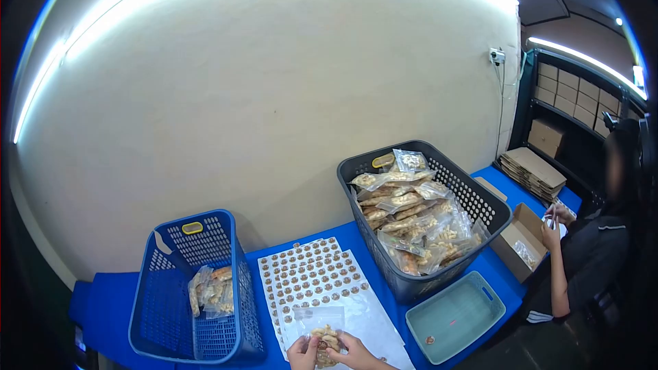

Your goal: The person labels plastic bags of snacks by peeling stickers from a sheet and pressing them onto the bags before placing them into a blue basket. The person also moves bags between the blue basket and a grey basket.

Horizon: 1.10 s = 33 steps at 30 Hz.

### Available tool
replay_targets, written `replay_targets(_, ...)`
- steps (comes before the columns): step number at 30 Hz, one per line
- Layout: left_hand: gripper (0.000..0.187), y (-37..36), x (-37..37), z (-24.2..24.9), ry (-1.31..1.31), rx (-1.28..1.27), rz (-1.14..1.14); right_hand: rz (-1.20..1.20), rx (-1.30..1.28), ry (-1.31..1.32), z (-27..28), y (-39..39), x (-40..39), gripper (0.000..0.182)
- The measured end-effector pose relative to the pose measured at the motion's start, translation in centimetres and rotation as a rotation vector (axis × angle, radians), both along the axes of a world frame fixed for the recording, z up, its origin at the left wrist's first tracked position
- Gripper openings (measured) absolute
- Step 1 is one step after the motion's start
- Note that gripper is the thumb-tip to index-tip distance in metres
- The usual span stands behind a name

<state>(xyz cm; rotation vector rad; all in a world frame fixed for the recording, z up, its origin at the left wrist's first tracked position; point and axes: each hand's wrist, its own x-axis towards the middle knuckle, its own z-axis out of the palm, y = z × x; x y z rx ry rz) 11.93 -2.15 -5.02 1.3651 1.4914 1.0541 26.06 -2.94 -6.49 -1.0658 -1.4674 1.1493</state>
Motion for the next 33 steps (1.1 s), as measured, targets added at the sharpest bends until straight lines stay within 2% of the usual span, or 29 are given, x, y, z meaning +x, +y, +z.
replay_targets(1, 0.027, 0.0, 0.6, 1.7, 0.106, -0.018, 0.059, 0.011, 0.006, -0.013, 0.0, 0.3, 0.2, 0.038)
replay_targets(3, 0.026, 1.0, 0.0, -1.6, -0.204, -0.047, -0.007, 0.029, 0.022, -0.036, 0.1, 1.1, 0.6, 0.039)
replay_targets(4, 0.025, 1.5, 0.0, -2.2, -0.358, -0.056, -0.041, 0.049, -0.09, -0.165, 0.8, 1.2, 0.9, 0.038)
replay_targets(7, 0.027, 1.3, 1.1, -1.9, -0.468, -0.082, -0.072, -0.167, -0.096, 0.088, 2.4, 1.0, 0.2, 0.027)
replay_targets(8, 0.028, 1.8, 1.3, -4.1, -0.376, 0.056, -0.078, -0.2, -0.058, 0.001, 1.4, 1.4, 0.4, 0.024)
replay_targets(9, 0.024, 1.6, 2.0, -3.1, -0.439, 0.038, -0.019, -0.224, -0.06, 0.015, 1.0, 1.7, 0.5, 0.024)
replay_targets(11, 0.021, 2.1, 1.7, -3.6, -0.436, -0.006, -0.085, -0.276, -0.068, 0.048, 0.3, 2.1, 0.6, 0.023)
replay_targets(12, 0.02, 2.3, 1.8, -3.6, -0.435, 0.012, -0.078, -0.306, -0.095, 0.172, -0.3, 2.4, 0.6, 0.021)
replay_targets(19, 0.02, 3.3, 2.0, -3.5, -0.417, 0.036, -0.105, -0.287, -0.064, 0.211, -2.5, 4.1, 1.4, 0.017)
replay_targets(23, 0.021, 2.6, 1.4, -1.4, -0.519, -0.011, -0.097, -0.11, -0.122, 0.369, -1.7, 3.3, 1.1, 0.026)
replay_targets(24, 0.021, 2.7, 1.2, -2.1, -0.468, 0.057, -0.091, -0.079, -0.118, 0.388, -0.2, 2.5, 0.8, 0.029)
replay_targets(26, 0.021, 2.3, 0.2, -2.9, -0.375, 0.033, -0.131, -0.032, -0.138, 0.39, 0.6, 1.6, 0.3, 0.034)
replay_targets(28, 0.023, 1.6, -0.1, -1.2, -0.325, -0.015, -0.14, 0.002, -0.189, 0.353, 0.3, 0.9, -0.1, 0.039)
replay_targets(31, 0.018, 0.9, 0.3, 0.2, -0.378, -0.011, -0.049, -0.1, -0.145, 0.399, 0.0, 0.1, -0.8, 0.029)
replay_targets(32, 0.017, 0.7, 0.8, 2.2, -0.306, 0.012, -0.009, -0.068, -0.138, 0.423, -0.1, -0.1, -0.8, 0.031)
replay_targets(33, 0.019, 0.8, 0.7, 2.1, -0.269, -0.007, -0.031, -0.036, -0.13, 0.447, -0.2, -0.1, -0.6, 0.034)
